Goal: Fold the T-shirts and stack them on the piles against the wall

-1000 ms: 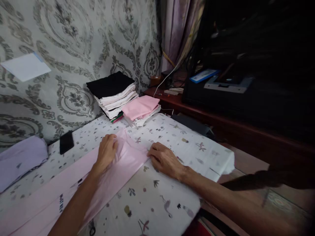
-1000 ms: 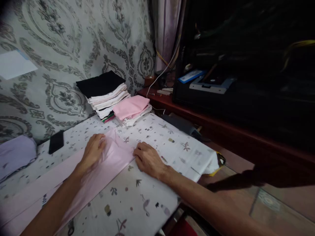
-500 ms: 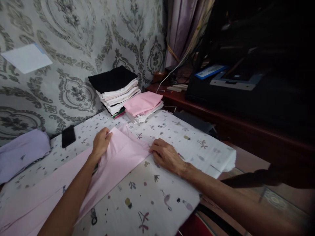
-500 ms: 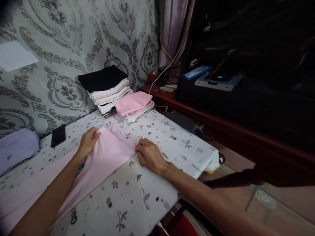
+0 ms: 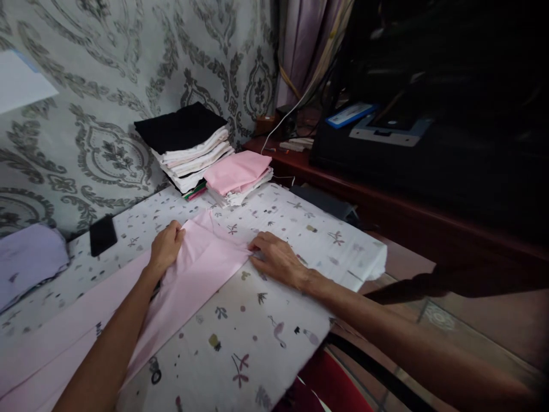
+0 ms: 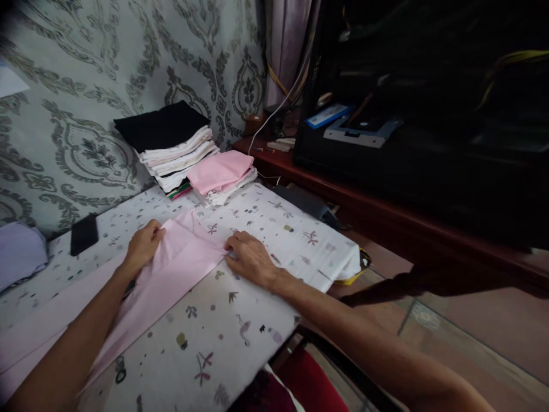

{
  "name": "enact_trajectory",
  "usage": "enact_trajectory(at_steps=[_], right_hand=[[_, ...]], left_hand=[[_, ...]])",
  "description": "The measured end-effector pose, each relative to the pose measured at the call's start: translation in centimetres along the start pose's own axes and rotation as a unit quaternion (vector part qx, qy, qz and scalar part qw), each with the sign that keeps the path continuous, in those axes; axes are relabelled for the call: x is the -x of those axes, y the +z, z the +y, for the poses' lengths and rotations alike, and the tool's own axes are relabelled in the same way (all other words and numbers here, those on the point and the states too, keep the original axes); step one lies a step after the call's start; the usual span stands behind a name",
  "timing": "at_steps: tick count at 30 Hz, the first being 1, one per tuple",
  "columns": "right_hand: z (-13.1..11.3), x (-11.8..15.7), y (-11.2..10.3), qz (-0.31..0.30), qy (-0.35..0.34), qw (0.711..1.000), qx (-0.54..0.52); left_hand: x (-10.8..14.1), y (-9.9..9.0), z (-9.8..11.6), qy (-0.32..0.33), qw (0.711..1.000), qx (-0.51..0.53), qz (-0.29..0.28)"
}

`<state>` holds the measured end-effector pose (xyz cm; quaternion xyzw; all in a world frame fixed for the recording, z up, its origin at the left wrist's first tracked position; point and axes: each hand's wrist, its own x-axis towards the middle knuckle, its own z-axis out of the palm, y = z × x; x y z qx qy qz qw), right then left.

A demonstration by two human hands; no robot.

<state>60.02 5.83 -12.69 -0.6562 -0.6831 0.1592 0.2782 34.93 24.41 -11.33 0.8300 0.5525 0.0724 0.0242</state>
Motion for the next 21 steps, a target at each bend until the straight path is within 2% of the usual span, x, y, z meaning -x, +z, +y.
enact_trajectory(at_steps=[4, 10, 13, 18, 21], right_hand=[[0.2, -0.1, 0.3, 0.005, 0.011, 1.000, 0.008], [0.4, -0.2, 0.6, 0.027, 0.000, 0.999, 0.021], [0.5, -0.1, 0.5, 0.029, -0.012, 0.999, 0.012], [-0.2, 0.5, -0.6, 0.045, -0.037, 0.997, -0.052], [-2.1, -0.2, -1.4, 0.012, -0.102, 0.993, -0.064]], left_hand=[[0.2, -0.2, 0.2, -0.013, 1.000, -0.014, 0.005], [0.6, -0.5, 1.4, -0.009, 0.998, -0.062, -0.017], [0.4, -0.7, 1.3, -0.008, 0.999, -0.040, -0.035], [-0.1, -2.0, -1.7, -0.001, 0.990, 0.112, -0.084], [0.7, -3.1, -4.2, 0.006, 0.981, 0.157, -0.112]])
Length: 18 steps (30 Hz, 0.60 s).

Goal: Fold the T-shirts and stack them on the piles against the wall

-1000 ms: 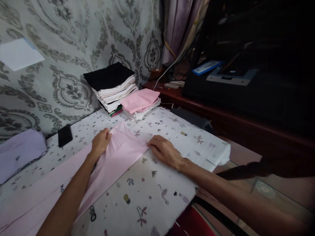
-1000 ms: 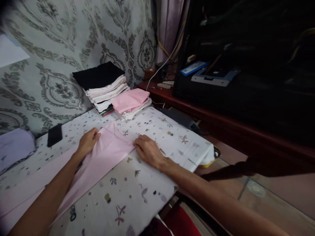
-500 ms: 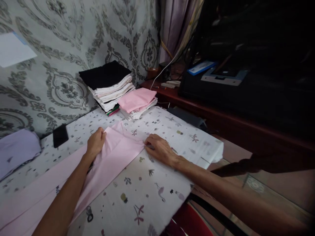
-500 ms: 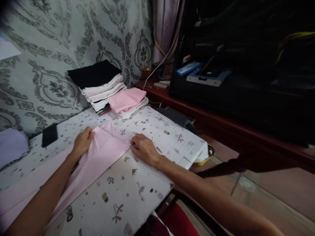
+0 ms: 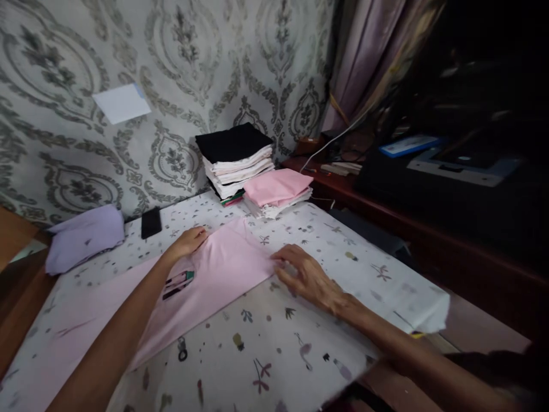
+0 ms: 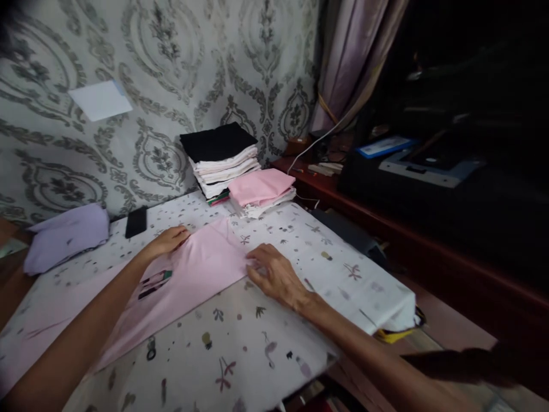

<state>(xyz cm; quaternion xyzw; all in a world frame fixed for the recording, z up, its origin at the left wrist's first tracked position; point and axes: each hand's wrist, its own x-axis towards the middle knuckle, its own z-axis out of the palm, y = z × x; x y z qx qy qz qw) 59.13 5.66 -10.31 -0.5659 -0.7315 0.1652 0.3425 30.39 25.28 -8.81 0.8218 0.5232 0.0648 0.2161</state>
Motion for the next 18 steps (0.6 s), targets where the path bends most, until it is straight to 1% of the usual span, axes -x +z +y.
enact_trajectory(at_steps=[2, 4, 6, 8, 11, 13, 15, 18], right_hand=[[-1.6, -1.8, 0.4, -0.042, -0.063, 0.997, 0.004], [-3.1, -4.2, 1.7, -0.091, -0.126, 0.988, 0.020], [-4.1, -6.8, 3.8, -0.134, -0.173, 0.975, 0.050], [-4.4, -8.9, 6.4, -0.158, -0.191, 0.964, 0.093], [-3.5, -10.6, 9.6, -0.157, -0.180, 0.960, 0.148], [-2.6, -10.8, 10.9, -0.147, -0.172, 0.960, 0.163], [-1.7, -10.7, 11.5, -0.138, -0.177, 0.960, 0.166], [-1.1, -10.5, 11.9, -0.132, -0.195, 0.958, 0.163]], left_hand=[[1.0, -0.7, -1.0, 0.003, 0.999, 0.033, -0.027], [1.8, -0.8, -1.7, 0.005, 0.997, 0.062, -0.046], [2.3, -0.6, -2.1, 0.008, 0.996, 0.077, -0.045], [2.5, -0.2, -2.5, 0.005, 0.997, 0.073, -0.024], [2.8, 0.4, -3.1, -0.008, 0.999, 0.047, 0.024], [3.7, 0.6, -3.5, -0.016, 0.998, 0.029, 0.048], [5.3, 0.6, -3.8, -0.023, 0.997, 0.017, 0.068], [9.3, 0.3, -4.6, -0.021, 0.993, 0.001, 0.116]])
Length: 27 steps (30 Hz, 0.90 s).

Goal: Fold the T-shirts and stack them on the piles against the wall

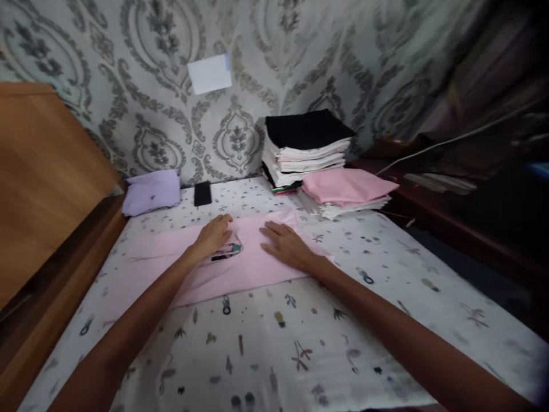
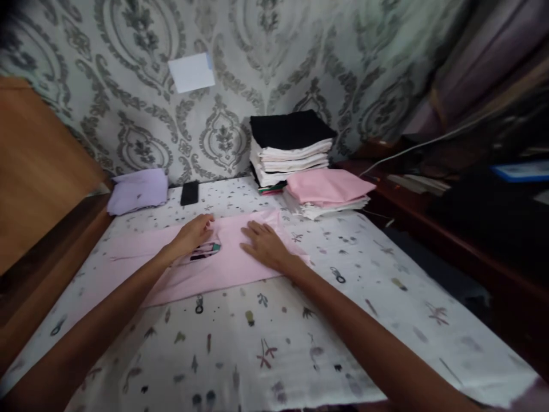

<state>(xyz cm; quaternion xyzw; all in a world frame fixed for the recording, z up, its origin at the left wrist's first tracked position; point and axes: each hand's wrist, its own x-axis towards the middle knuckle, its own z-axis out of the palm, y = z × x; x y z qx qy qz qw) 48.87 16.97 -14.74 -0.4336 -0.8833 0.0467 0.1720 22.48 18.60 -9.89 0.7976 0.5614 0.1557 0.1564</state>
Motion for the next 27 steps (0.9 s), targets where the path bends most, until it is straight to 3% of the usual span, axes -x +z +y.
enact_trajectory(at_steps=[4, 8, 11, 14, 22, 24, 27], right_hand=[[-0.3, -0.4, 0.4, 0.025, -0.014, 1.000, -0.002], [-1.1, -2.7, 0.8, 0.028, -0.041, 0.999, -0.016], [-1.8, -5.4, 1.4, 0.007, -0.039, 0.999, -0.016], [-2.1, -7.4, 2.4, -0.012, -0.012, 1.000, 0.007], [-1.8, -7.8, 4.3, 0.042, 0.011, 0.999, 0.000], [-1.7, -7.7, 4.3, 0.043, 0.013, 0.999, -0.011], [-1.7, -7.6, 4.1, 0.043, 0.017, 0.998, -0.032]], left_hand=[[6.9, -2.5, -2.9, -0.001, 0.998, -0.036, 0.053], [13.3, -5.8, -8.0, -0.081, 0.990, -0.087, 0.069], [16.3, -8.0, -12.2, -0.143, 0.984, -0.079, 0.073], [18.0, -9.4, -14.7, -0.161, 0.985, -0.025, 0.057], [20.8, -11.5, -13.9, -0.202, 0.972, 0.041, -0.109], [21.2, -11.8, -13.9, -0.204, 0.972, 0.065, -0.093], [21.5, -11.9, -14.5, -0.208, 0.971, 0.114, -0.011]])
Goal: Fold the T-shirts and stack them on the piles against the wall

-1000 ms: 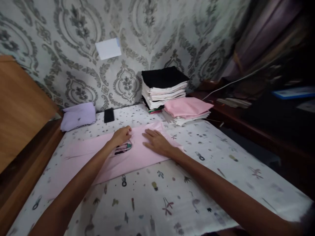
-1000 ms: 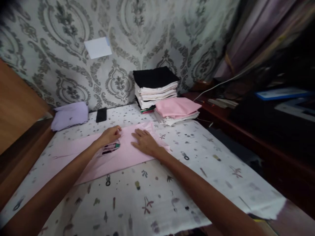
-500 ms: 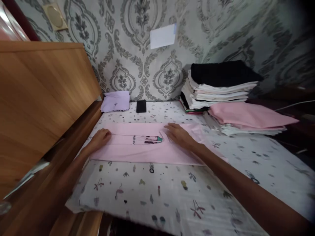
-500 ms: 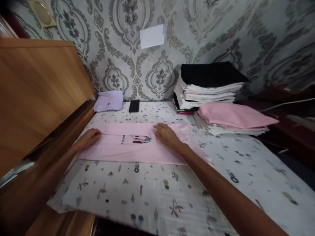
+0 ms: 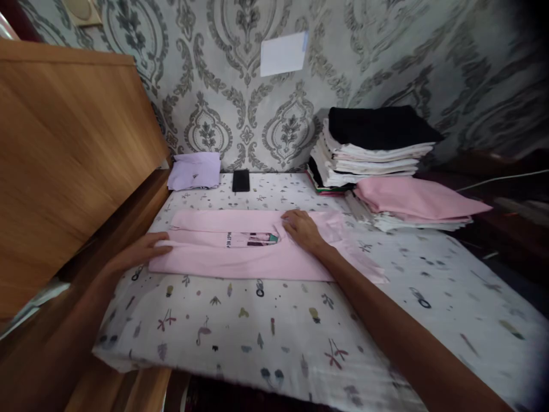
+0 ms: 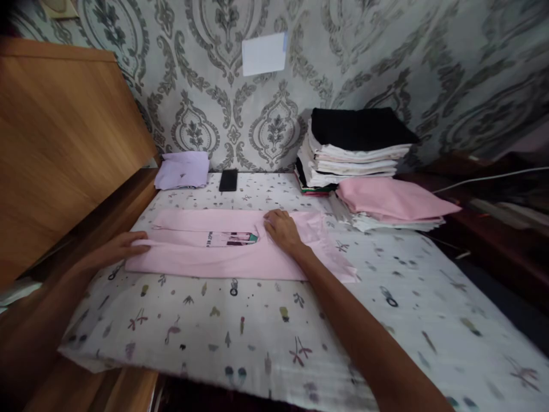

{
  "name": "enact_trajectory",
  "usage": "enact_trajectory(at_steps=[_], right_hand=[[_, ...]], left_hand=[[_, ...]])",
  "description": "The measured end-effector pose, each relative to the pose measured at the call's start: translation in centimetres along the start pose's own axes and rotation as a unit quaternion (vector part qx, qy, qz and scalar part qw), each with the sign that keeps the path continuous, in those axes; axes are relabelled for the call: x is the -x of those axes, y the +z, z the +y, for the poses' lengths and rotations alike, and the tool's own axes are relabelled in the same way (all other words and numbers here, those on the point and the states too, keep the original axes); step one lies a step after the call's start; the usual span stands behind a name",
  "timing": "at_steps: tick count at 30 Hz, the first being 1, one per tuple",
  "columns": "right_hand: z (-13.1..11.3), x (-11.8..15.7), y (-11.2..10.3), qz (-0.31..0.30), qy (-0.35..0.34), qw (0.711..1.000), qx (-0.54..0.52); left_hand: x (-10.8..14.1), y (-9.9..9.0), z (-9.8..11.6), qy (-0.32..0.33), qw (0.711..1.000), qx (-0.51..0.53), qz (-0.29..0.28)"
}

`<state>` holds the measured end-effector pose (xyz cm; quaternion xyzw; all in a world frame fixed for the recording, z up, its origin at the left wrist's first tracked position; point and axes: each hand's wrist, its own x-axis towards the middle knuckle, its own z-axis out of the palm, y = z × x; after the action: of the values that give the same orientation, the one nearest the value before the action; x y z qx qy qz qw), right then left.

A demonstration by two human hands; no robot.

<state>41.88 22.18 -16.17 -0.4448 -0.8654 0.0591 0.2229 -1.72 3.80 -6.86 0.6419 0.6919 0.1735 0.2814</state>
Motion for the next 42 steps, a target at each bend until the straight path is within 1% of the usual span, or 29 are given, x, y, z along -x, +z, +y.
enact_trajectory(at_steps=[2, 4, 6, 8, 11, 15, 17, 19, 21, 22, 24, 27, 29, 32, 34, 35, 37, 38, 39, 40, 41, 42], right_hand=[[0.0, 0.0, -0.1, 0.001, 0.007, 1.000, -0.007], [0.0, -0.1, -0.3, -0.003, 0.013, 1.000, -0.006], [0.0, -0.3, -0.4, -0.008, 0.019, 1.000, -0.007], [0.0, -0.5, -0.5, -0.010, 0.027, 0.999, -0.012], [0.2, -0.8, -0.6, -0.008, 0.034, 0.999, -0.023], [0.1, -1.1, -0.5, -0.007, 0.019, 0.999, -0.029], [-0.2, -1.1, -0.6, 0.012, 0.024, 0.999, -0.025], [-0.5, -1.1, -0.8, 0.057, 0.049, 0.997, -0.012], [-0.7, -1.1, -0.8, 0.099, 0.077, 0.992, 0.006], [-0.8, -1.1, -0.8, 0.109, 0.086, 0.990, 0.014], [-0.9, -1.2, -0.6, 0.104, 0.095, 0.989, 0.031], [-1.0, -1.3, -0.2, 0.074, 0.094, 0.992, 0.045], [-0.9, -1.3, -0.2, 0.068, 0.088, 0.994, 0.020], [-0.1, -1.0, -1.0, 0.094, 0.080, 0.991, -0.052], [1.0, -0.5, -2.0, 0.110, 0.090, 0.988, -0.068], [1.6, -0.2, -2.6, 0.109, 0.106, 0.987, -0.057], [2.7, 0.6, -3.6, 0.081, 0.163, 0.983, -0.006], [3.1, 0.9, -4.1, 0.062, 0.195, 0.979, 0.021], [3.4, 1.3, -4.4, 0.045, 0.223, 0.973, 0.042], [3.6, 1.6, -4.7, 0.031, 0.243, 0.968, 0.057], [3.6, 1.9, -4.8, 0.020, 0.257, 0.964, 0.067], [3.5, 2.0, -4.9, 0.013, 0.265, 0.961, 0.074]], left_hand=[[-0.1, 0.2, -0.4, -0.010, 0.999, 0.028, 0.029], [-0.2, 0.5, -0.6, -0.020, 0.998, 0.044, 0.044], [-0.2, 1.0, -0.7, -0.021, 0.997, 0.051, 0.057], [-0.1, 1.6, -0.7, -0.022, 0.995, 0.048, 0.082], [0.1, 2.7, -0.8, -0.027, 0.990, 0.040, 0.131], [0.4, 4.0, -1.4, -0.025, 0.977, 0.013, 0.213], [0.5, 4.4, -1.6, -0.023, 0.970, 0.001, 0.243], [0.7, 4.6, -1.9, -0.024, 0.966, -0.013, 0.258], [0.7, 4.6, -1.9, -0.034, 0.965, -0.044, 0.258], [0.8, 4.7, -1.9, -0.044, 0.965, -0.067, 0.251], [0.7, 4.7, -1.6, -0.071, 0.962, -0.119, 0.236], [0.7, 4.8, -0.9, -0.102, 0.953, -0.189, 0.216], [0.8, 4.8, -0.5, -0.119, 0.945, -0.229, 0.201], [1.3, 4.7, 0.1, -0.146, 0.934, -0.275, 0.176], [1.7, 4.6, 0.6, -0.142, 0.926, -0.300, 0.180], [1.8, 4.6, 1.1, -0.129, 0.921, -0.311, 0.194], [1.4, 4.7, 2.6, -0.081, 0.918, -0.309, 0.236], [0.8, 5.0, 3.7, -0.050, 0.925, -0.282, 0.249], [0.0, 5.4, 5.0, -0.014, 0.941, -0.232, 0.247], [-1.1, 6.1, 6.5, 0.024, 0.960, -0.164, 0.225], [-2.4, 7.0, 8.2, 0.063, 0.977, -0.089, 0.186], [-3.9, 8.0, 10.0, 0.103, 0.985, -0.017, 0.134]])
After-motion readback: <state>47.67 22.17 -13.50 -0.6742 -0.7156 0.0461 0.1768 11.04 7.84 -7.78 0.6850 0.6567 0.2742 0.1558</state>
